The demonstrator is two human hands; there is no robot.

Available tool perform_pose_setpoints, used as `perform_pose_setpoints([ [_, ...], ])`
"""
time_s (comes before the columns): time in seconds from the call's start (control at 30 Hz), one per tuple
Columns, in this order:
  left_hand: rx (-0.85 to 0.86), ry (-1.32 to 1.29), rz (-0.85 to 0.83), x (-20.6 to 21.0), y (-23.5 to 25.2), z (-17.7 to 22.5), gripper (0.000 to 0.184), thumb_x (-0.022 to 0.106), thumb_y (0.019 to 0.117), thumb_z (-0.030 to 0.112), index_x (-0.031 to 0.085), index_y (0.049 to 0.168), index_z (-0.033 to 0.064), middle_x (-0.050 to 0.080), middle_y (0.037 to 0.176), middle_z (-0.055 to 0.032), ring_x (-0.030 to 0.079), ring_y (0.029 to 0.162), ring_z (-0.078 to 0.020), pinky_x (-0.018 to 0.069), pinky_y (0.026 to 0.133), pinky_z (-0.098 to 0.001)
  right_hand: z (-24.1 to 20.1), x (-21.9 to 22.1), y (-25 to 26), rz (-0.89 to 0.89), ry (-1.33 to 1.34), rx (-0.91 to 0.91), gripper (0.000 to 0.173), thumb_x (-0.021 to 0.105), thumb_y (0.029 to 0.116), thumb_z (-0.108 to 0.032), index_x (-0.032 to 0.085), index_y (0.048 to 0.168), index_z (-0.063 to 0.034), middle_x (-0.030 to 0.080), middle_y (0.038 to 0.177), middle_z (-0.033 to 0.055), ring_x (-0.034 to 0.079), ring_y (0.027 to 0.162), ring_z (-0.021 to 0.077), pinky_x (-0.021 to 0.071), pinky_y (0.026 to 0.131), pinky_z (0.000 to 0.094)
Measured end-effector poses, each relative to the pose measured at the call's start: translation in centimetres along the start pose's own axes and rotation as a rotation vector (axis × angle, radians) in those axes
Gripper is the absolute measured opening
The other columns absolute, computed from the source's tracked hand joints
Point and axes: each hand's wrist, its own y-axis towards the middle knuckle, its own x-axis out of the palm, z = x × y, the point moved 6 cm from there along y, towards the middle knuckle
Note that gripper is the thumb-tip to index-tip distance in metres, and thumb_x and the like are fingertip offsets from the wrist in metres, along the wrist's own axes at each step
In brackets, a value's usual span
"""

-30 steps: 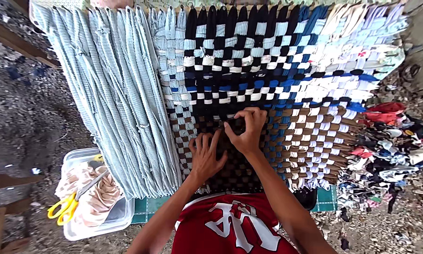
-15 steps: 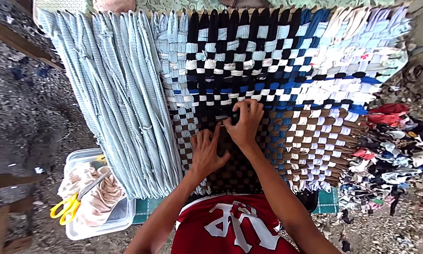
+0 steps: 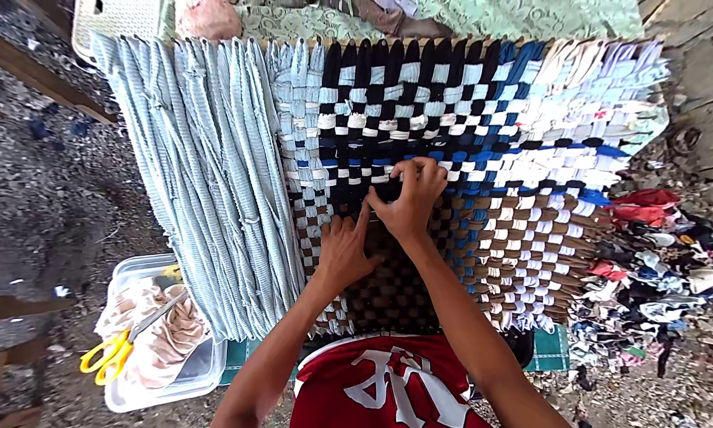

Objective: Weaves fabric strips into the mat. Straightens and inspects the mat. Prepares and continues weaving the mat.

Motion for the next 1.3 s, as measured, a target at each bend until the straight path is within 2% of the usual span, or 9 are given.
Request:
perform_pose_setpoints([
  [0.1, -0.031, -0.042, -0.026, -1.5, 1.1, -0.2, 0.121, 0.072, 0.0785, 0.073, 0.011, 0.167, 0.0186, 0.073, 0.089, -0.0066, 0.066, 0.092, -0.0347, 0.0536, 0.079, -0.0555, 0.1, 0.6, 1.1, 0.048, -0.037, 0.000, 0.045, 0.081, 0.0721, -0.047, 0.067, 0.104, -0.0179, 0.058, 0.114, 0.0105, 0.052, 0.105, 0.0333, 0.0389, 0.085, 0.0506],
  [0.23, -0.051, -0.058, -0.031, -2.4, 1.4, -0.5, 0.108, 0.071, 0.0829, 0.070, 0.024, 0.165, 0.0185, 0.071, 0.075, -0.0042, 0.068, 0.079, -0.0320, 0.0542, 0.069, -0.0530, 0.8, 0.9, 1.0, 0.022, -0.053, -0.003, 0.038, 0.077, 0.0751, -0.039, 0.067, 0.105, -0.0183, 0.058, 0.115, 0.0091, 0.052, 0.105, 0.0319, 0.0386, 0.083, 0.0488],
  [0.43, -0.067, -0.117, -0.020, -1.8, 1.3, -1.4, 0.105, 0.074, 0.0824, 0.067, 0.024, 0.165, 0.0261, 0.069, 0.073, -0.0006, 0.067, 0.076, -0.0282, 0.0540, 0.066, -0.0530, 1.8, 0.3, 0.2, 0.009, 0.116, -0.045, 0.029, 0.074, 0.0823, -0.031, 0.069, 0.107, -0.0171, 0.059, 0.117, 0.0084, 0.052, 0.110, 0.0300, 0.0396, 0.091, 0.0495],
  [0.53, -0.052, -0.087, 0.002, -1.4, 1.4, -1.3, 0.106, 0.073, 0.0827, 0.067, 0.025, 0.165, 0.0213, 0.070, 0.074, -0.0018, 0.067, 0.076, -0.0296, 0.0544, 0.065, -0.0522, 1.4, -1.3, 0.3, 0.071, 0.204, -0.038, 0.040, 0.080, 0.0808, -0.042, 0.068, 0.108, -0.0163, 0.058, 0.120, 0.0086, 0.051, 0.115, 0.0295, 0.0375, 0.098, 0.0505],
  [0.67, -0.050, -0.040, 0.003, -1.1, 1.4, -1.1, 0.107, 0.072, 0.0837, 0.067, 0.023, 0.165, 0.0183, 0.071, 0.077, -0.0035, 0.068, 0.081, -0.0308, 0.0547, 0.068, -0.0525, -0.5, -1.9, 2.6, 0.181, 0.110, -0.056, 0.049, 0.083, 0.0712, -0.052, 0.069, 0.102, -0.0163, 0.060, 0.115, 0.0106, 0.052, 0.113, 0.0329, 0.0384, 0.096, 0.0525],
  [0.9, -0.091, -0.014, -0.005, -1.2, 1.7, -0.8, 0.107, 0.073, 0.0827, 0.066, 0.025, 0.164, 0.0170, 0.070, 0.076, -0.0055, 0.068, 0.080, -0.0320, 0.0545, 0.068, -0.0530, -0.9, 0.5, 3.9, 0.190, -0.030, 0.003, 0.041, 0.081, 0.0691, -0.039, 0.066, 0.102, -0.0192, 0.056, 0.112, 0.0100, 0.051, 0.107, 0.0325, 0.0376, 0.086, 0.0506],
  [1.17, -0.109, -0.056, -0.031, -1.1, 1.8, -1.5, 0.100, 0.070, 0.0857, 0.067, 0.025, 0.165, 0.0241, 0.069, 0.073, -0.0032, 0.068, 0.079, -0.0306, 0.0544, 0.067, -0.0524, 1.5, 0.2, 3.0, 0.094, 0.152, -0.092, 0.028, 0.076, 0.0818, -0.030, 0.066, 0.104, -0.0165, 0.057, 0.116, 0.0088, 0.051, 0.109, 0.0304, 0.0403, 0.088, 0.0485],
  [1.23, -0.105, -0.059, -0.025, -1.0, 1.8, -1.5, 0.101, 0.070, 0.0856, 0.067, 0.025, 0.165, 0.0223, 0.070, 0.074, -0.0041, 0.069, 0.080, -0.0314, 0.0547, 0.068, -0.0532, 1.7, -0.2, 2.6, 0.044, 0.227, -0.075, 0.034, 0.077, 0.0858, -0.036, 0.064, 0.109, -0.0153, 0.055, 0.122, 0.0093, 0.050, 0.115, 0.0307, 0.0407, 0.092, 0.0494],
  [1.3, -0.090, -0.054, -0.011, -0.8, 1.6, -1.3, 0.102, 0.071, 0.0856, 0.066, 0.025, 0.165, 0.0205, 0.070, 0.076, -0.0044, 0.068, 0.082, -0.0317, 0.0545, 0.070, -0.0526, 1.4, -1.2, 2.8, 0.088, 0.243, -0.072, 0.041, 0.079, 0.0830, -0.044, 0.064, 0.109, -0.0146, 0.055, 0.121, 0.0095, 0.050, 0.116, 0.0305, 0.0393, 0.096, 0.0493],
])
